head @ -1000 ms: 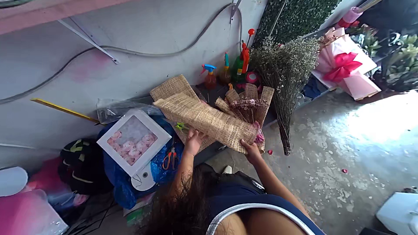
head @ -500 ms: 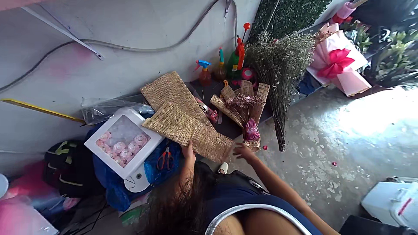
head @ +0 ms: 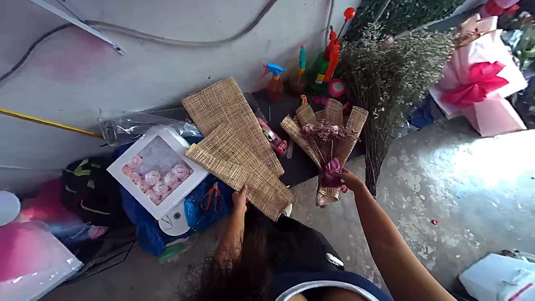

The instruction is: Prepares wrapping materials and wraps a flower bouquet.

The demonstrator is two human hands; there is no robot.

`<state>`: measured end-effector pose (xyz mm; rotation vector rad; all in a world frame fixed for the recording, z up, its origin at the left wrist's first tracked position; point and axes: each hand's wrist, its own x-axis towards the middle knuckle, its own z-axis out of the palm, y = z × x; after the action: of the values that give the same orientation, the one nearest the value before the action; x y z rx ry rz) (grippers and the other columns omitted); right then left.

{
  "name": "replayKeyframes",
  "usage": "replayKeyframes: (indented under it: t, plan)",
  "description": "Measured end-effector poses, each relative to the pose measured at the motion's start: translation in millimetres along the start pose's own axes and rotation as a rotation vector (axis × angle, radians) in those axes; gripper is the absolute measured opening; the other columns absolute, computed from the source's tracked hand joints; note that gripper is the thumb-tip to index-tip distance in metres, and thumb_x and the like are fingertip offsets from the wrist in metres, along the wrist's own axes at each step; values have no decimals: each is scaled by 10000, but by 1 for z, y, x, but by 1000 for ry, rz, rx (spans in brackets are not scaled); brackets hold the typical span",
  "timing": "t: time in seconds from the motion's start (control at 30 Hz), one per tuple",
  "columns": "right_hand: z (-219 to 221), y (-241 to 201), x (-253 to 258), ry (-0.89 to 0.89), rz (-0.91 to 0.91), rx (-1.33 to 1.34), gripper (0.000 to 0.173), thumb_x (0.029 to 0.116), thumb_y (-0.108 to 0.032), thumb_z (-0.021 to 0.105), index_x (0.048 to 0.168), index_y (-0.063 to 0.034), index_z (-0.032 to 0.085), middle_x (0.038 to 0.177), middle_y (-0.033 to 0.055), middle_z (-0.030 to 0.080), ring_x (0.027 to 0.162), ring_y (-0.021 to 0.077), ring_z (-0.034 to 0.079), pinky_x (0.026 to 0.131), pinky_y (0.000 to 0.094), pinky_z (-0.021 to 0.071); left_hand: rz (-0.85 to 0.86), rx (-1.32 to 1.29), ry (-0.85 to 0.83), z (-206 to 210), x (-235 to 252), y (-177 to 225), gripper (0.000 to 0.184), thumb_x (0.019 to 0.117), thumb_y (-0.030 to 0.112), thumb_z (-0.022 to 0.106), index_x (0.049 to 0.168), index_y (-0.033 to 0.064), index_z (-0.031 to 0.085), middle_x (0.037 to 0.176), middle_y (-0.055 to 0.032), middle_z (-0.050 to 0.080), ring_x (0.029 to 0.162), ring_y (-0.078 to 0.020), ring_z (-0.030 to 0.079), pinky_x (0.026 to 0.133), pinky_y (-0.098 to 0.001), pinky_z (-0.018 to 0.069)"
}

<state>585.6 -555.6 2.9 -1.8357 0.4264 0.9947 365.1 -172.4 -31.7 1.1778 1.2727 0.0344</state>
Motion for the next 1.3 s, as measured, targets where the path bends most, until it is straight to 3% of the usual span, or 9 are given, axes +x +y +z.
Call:
replayKeyframes:
  t: [0.17,0.3,0.47,0.53,0.6,0.7,0.87,1.07,1.3]
  plan:
    - [3,4,14,-94,-143,1,535,954,-42,663,1429,47,433,1254,194,619,1068,189,648,931,363,548,-4,-11,-70,-9,6,-4,372,1052,187,580,1309,-79,540,1200,-242,646,1014,-244,676,855,-412,576]
    - [11,14,4,-65,-210,154,539,901,1,640,1391,53,423,1129,139,648,951,142,673,854,329,580,-3,22,-86,-22,5,-12,367,1034,169,610,1295,-83,554,1184,-234,655,1000,-229,676,853,-400,573]
    - [28,-4,-57,-98,-294,149,723,629,-158,789,1268,-4,487,1014,-16,685,905,21,671,828,241,584,64,28,-116,-38,0,-12,371,1029,129,603,1321,-91,541,1225,-225,649,1063,-210,663,918,-390,559]
    - [50,-16,-76,-174,-319,100,779,596,-207,835,1264,17,504,1034,-16,682,939,14,658,871,241,567,89,47,-136,-41,2,-12,382,1024,134,606,1322,-94,537,1219,-222,651,1059,-203,664,918,-381,560]
    - [86,-28,-87,-274,-367,93,786,593,-278,872,1241,13,535,1029,-32,700,950,13,663,890,246,569,103,77,-145,-42,5,-12,400,1019,145,614,1331,-94,539,1231,-232,650,1074,-210,669,937,-383,562]
    - [153,-43,-91,-363,-364,148,685,625,-194,834,1209,27,552,1010,-8,708,933,35,672,876,269,577,126,113,-145,-44,6,-6,375,1020,128,612,1306,-107,554,1236,-237,646,1090,-197,655,969,-357,535]
    - [231,-41,-73,-373,-275,158,854,720,-77,795,1439,86,365,1255,178,620,1108,156,643,970,321,547,137,240,-140,-62,1,6,403,1007,110,627,1318,-133,548,1297,-282,617,1222,-279,606,1078,-407,462]
    - [247,-40,-63,-381,-361,-9,940,720,-106,836,1482,97,323,1347,209,577,1206,164,602,1046,306,499,219,172,-192,-77,0,4,384,994,53,616,1313,-146,539,1280,-271,626,1198,-246,618,1059,-376,484]
    - [233,-61,-105,-404,-261,122,799,740,-173,768,1401,53,380,1137,71,655,1003,63,659,906,261,562,276,217,-166,-96,0,11,358,998,70,615,1273,-155,571,1219,-281,652,1152,-252,639,1046,-392,484]
